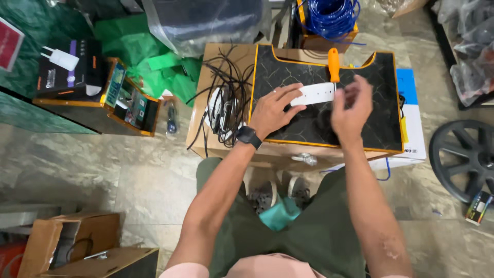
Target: The person sits at a small table, picks up a white power strip and an orange screwdriver, and unscrews the casing of the power strip. They open the housing, work on the internal components, then pick up pliers and a black cable and begin working on the cable end.
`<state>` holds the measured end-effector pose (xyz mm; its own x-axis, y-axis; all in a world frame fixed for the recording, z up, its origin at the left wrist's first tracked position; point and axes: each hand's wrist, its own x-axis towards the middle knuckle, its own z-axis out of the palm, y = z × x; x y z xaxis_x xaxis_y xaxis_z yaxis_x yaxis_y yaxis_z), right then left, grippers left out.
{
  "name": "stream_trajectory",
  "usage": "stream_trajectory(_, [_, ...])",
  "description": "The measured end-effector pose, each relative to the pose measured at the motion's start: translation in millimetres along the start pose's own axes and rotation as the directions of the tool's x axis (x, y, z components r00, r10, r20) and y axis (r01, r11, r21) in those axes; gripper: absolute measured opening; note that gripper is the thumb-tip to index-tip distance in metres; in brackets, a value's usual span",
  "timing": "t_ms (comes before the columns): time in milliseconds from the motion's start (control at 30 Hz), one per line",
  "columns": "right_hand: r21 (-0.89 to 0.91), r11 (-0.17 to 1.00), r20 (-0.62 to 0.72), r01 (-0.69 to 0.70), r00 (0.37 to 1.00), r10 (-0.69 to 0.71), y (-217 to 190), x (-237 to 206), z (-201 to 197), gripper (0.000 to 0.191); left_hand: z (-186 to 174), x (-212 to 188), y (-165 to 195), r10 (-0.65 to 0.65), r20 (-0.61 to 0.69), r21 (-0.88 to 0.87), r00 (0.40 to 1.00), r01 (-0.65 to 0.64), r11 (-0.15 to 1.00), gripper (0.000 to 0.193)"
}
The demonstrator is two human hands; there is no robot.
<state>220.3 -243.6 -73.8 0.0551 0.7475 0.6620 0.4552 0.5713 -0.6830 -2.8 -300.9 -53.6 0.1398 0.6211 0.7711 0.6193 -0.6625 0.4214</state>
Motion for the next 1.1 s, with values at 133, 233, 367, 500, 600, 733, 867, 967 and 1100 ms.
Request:
stream_trajectory(133, [-0.110, 0.925, 0.220, 0.364, 0.917, -0.334, -19.3, -5.7, -4.0, 0.077, 8.6, 0.4, 8.2, -0.152, -0.099, -0.157, 0.983, 0.136, 0.978, 0.033])
stream_trajectory(233, [-0.189, 0.896, 0.300, 0.402, 0.892, -0.338, -19.9, -0.5, -3.1, 0.081, 17.0, 2.9, 14.1, -0.180, -0.130, -0.237, 0.975, 0.146, 0.961, 0.036])
stream_trajectory(367, [-0.212, 0.930, 0.333, 0.301, 0.917, -0.221, -12.4, 1.1, 1.6, 0.063, 16.6, 1.2, 10.7, -0.277, -0.103, -0.334, 0.955, 0.229, 0.915, 0.046])
stream_trajectory(500, [-0.166, 0.944, 0.276, 0.285, 0.932, -0.233, -3.3, -5.3, 7.1, 0.061, 22.6, -3.7, -0.8, -0.406, -0.051, -0.410, 0.913, 0.351, 0.842, 0.048])
stream_trajectory(600, [-0.160, 0.954, 0.272, 0.252, 0.941, -0.203, 3.6, -10.6, 8.5, 0.059, 31.5, -10.2, -8.2, -0.363, -0.073, -0.452, 0.929, 0.293, 0.842, 0.042])
stream_trajectory(733, [-0.143, 0.964, 0.297, 0.223, 0.939, -0.173, 10.4, -16.0, 10.5, 0.059, 36.8, -16.4, -13.8, -0.338, -0.099, -0.421, 0.936, 0.269, 0.866, 0.040])
stream_trajectory(867, [-0.140, 0.952, 0.314, 0.271, 0.924, -0.217, 14.5, -17.5, 13.9, 0.060, 35.6, -16.2, -14.6, -0.338, -0.089, -0.356, 0.937, 0.287, 0.889, 0.037])
stream_trajectory(967, [-0.172, 0.938, 0.337, 0.300, 0.913, -0.230, 16.8, -18.0, 14.8, 0.059, 33.8, -15.1, -12.9, -0.328, -0.077, -0.306, 0.941, 0.291, 0.907, 0.036])
stream_trajectory(1100, [-0.185, 0.911, 0.334, 0.370, 0.895, -0.295, 19.3, -19.3, 15.1, 0.060, 31.2, -13.8, -9.5, -0.298, -0.093, -0.282, 0.950, 0.262, 0.923, 0.038])
